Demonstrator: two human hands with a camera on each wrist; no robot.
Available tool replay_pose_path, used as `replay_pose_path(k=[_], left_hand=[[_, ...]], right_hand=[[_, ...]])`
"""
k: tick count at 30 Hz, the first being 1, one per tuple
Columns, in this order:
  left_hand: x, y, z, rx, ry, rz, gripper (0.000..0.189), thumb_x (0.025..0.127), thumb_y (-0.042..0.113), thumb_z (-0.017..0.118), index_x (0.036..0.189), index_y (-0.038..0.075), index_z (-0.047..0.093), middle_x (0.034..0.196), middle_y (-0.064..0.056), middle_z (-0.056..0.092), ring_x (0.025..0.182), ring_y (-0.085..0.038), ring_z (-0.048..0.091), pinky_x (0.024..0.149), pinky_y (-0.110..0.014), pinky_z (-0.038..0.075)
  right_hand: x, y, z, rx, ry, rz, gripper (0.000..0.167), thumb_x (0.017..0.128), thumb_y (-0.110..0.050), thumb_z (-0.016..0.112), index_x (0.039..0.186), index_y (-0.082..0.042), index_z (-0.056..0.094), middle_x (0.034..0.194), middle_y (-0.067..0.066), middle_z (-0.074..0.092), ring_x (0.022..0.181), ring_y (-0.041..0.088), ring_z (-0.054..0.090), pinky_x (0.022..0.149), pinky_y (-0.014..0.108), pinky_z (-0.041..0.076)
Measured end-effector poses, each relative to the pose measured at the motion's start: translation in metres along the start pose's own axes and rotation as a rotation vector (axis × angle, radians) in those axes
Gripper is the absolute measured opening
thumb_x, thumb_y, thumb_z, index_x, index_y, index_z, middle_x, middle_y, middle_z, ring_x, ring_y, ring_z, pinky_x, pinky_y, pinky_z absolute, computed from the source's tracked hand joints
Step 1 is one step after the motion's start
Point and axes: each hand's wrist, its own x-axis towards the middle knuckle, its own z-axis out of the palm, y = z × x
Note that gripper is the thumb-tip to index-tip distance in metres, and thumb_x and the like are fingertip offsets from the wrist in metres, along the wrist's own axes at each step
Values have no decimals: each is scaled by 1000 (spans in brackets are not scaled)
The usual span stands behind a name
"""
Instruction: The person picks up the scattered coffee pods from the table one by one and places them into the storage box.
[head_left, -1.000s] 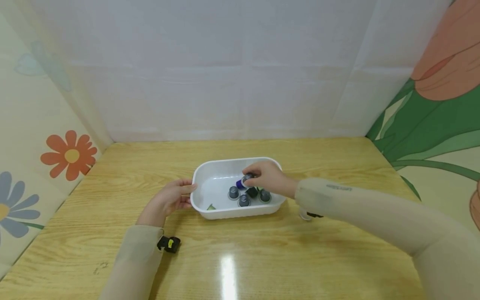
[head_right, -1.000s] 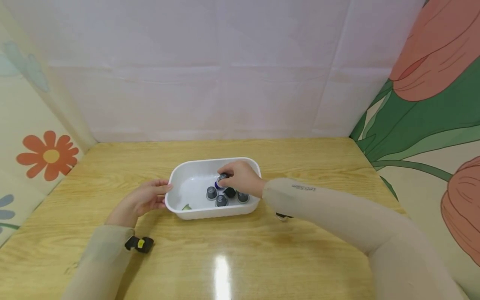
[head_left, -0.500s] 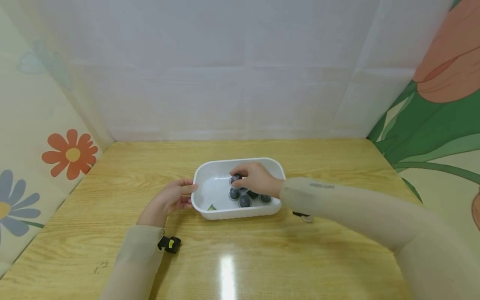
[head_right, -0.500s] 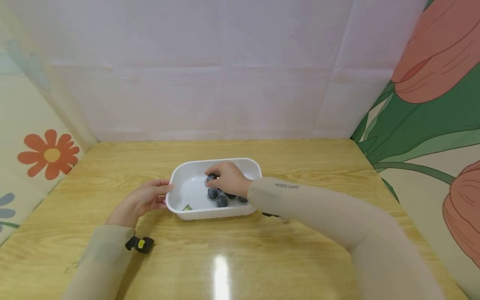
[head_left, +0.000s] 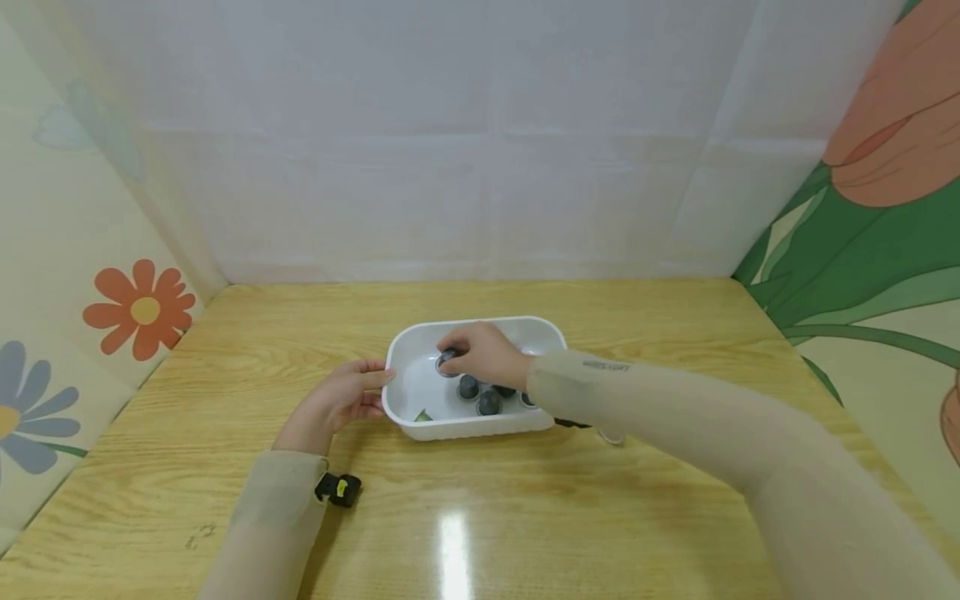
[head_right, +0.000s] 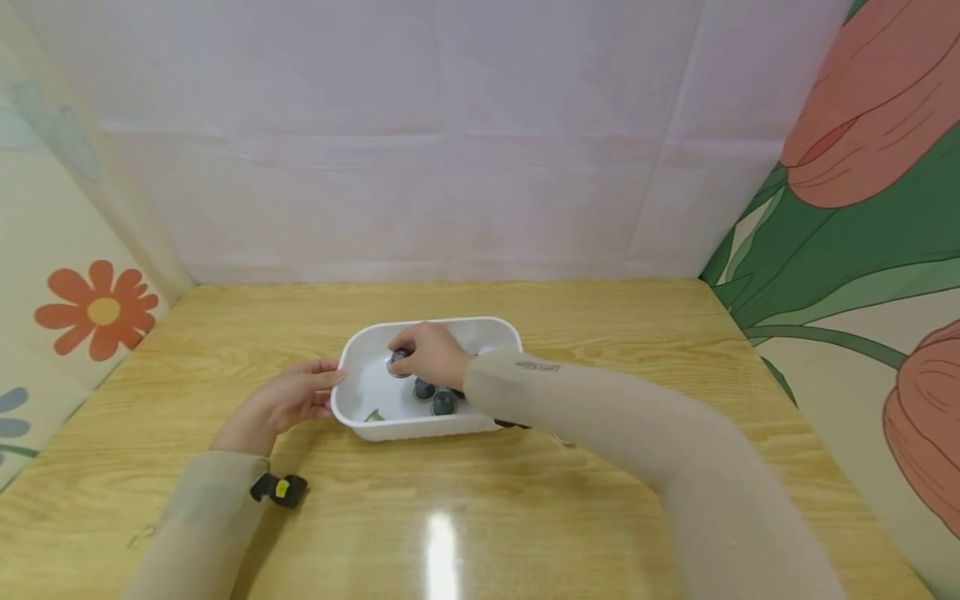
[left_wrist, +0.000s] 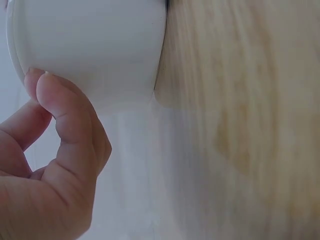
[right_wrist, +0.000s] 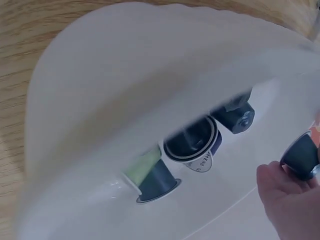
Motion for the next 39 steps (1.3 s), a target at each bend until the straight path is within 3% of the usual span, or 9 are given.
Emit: replay_pose_path(k=[12,21,28,39], left_hand=[[0,0,0,5,-3,3,44,102,11,48,135,-11,31,78,-2,59,58,-9,59,54,-20,52],[0,0,0,10,17,-11,44,102,11,49,136,-10,31,79,-3,59,59,-9,59,55,-19,52],[-1,1,0,14,18,-10,42,102,12,49,135,-9,32,78,-2,58,59,-10,58,54,-19,51],[-1,-1,0,13,25,-8,43,102,12,49,135,-9,32,80,-3,57,60,-10,58,55,-20,52]], right_hand=[[4,-6,8,-38,2,-59,34,87,-8,74,117,5,66,113,13,69,106,20,63,92,23,48],[1,0,7,9,1,-26,49,91,-10,69,135,4,52,135,18,55,123,30,54,103,32,43],[-18,7,-12,99,37,-7,45,91,-9,68,133,3,55,134,17,56,122,27,55,101,31,44],[-56,24,-44,134,111,24,39,90,-7,69,125,7,59,125,19,61,116,31,59,95,33,50]])
